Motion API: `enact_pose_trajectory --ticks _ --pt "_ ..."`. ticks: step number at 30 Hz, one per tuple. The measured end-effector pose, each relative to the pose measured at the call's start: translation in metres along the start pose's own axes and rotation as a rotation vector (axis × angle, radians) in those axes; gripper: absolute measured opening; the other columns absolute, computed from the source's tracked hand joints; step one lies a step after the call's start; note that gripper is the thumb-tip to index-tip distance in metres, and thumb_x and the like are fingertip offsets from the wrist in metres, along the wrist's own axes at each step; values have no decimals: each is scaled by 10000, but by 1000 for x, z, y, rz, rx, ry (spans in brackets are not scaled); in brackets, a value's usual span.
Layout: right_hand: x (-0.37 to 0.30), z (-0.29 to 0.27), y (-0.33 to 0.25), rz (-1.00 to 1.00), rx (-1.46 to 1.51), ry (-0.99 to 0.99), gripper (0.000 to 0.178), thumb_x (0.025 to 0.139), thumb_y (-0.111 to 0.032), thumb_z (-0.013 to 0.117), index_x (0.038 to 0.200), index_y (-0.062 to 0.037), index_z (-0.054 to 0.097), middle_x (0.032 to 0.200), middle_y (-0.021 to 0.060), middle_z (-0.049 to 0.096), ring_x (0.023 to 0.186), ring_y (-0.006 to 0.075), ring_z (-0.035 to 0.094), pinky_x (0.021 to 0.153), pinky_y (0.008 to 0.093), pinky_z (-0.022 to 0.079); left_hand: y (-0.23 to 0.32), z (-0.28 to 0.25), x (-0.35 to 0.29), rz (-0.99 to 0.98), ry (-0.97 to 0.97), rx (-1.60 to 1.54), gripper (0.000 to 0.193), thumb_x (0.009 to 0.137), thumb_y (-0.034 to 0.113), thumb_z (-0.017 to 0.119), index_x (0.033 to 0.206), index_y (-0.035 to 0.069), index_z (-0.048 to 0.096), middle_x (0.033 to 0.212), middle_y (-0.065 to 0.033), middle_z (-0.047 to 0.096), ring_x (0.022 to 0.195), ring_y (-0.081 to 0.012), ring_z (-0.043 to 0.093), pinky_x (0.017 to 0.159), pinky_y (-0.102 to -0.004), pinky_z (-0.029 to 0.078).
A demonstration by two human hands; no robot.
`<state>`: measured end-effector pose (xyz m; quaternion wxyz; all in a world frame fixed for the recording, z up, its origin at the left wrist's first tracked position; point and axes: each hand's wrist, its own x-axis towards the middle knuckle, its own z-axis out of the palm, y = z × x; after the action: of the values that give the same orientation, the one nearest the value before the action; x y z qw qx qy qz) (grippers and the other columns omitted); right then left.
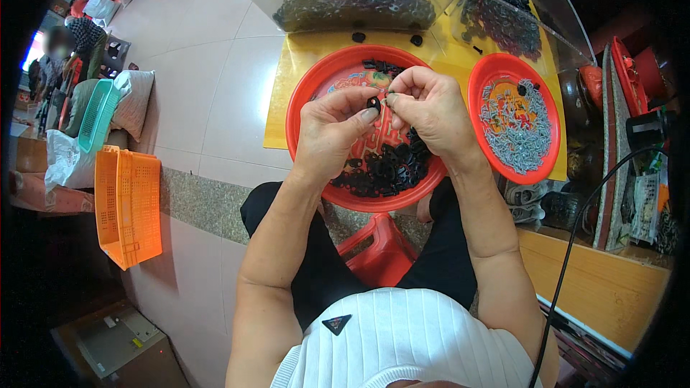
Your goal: The person sorts and assembles small black plastic clips and metal parts by hand, placing them onto trays.
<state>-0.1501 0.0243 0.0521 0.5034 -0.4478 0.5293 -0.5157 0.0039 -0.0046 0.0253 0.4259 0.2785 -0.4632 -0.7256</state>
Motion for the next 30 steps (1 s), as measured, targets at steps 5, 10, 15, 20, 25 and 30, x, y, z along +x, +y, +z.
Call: enact_pose_trajectory --ticks 5,10,15,20,25,30 --pt "1 3 5 -51 28 40 29 746 -17 540 746 7 557 635 19 563 522 53 524 467 190 419 -1 -1 0 -22 42 -2 231 774 -43 574 1005 -33 583 858 -75 617 745 -90 577 658 -208 493" --pt "0 1 1 -41 22 90 31 733 -8 536 750 9 556 637 23 566 528 52 522 467 188 414 -2 1 1 -19 32 -72 223 780 -41 568 1002 -30 581 853 -69 616 736 -92 579 647 -209 491" --pt "-1 3 3 -28 4 75 31 733 -5 538 752 14 553 657 32 572 534 54 525 466 190 415 -2 -1 0 -37 32 -122 219 784 -40 564 1002 -26 577 858 -67 615 726 -92 578 642 -209 488" --pt "-2 5 1 -24 39 66 37 747 -10 559 768 19 550 662 31 570 534 55 526 466 196 422 -3 0 1 -25 24 -135 223 781 -44 566 1003 -25 578 860 -67 616 718 -93 578 644 -212 489" --pt "-1 6 2 -31 34 62 44 755 -18 560 774 21 549 656 29 567 536 55 526 466 194 421 0 0 0 -25 35 -116 232 779 -45 569 1010 -26 577 860 -71 617 709 -93 579 636 -213 491" --pt "0 5 3 -42 21 75 42 759 -22 554 764 19 551 655 29 568 537 53 525 465 191 416 -3 0 1 -2 24 -94 234 774 -50 571 1006 -27 583 852 -76 621 707 -93 582 624 -213 491"
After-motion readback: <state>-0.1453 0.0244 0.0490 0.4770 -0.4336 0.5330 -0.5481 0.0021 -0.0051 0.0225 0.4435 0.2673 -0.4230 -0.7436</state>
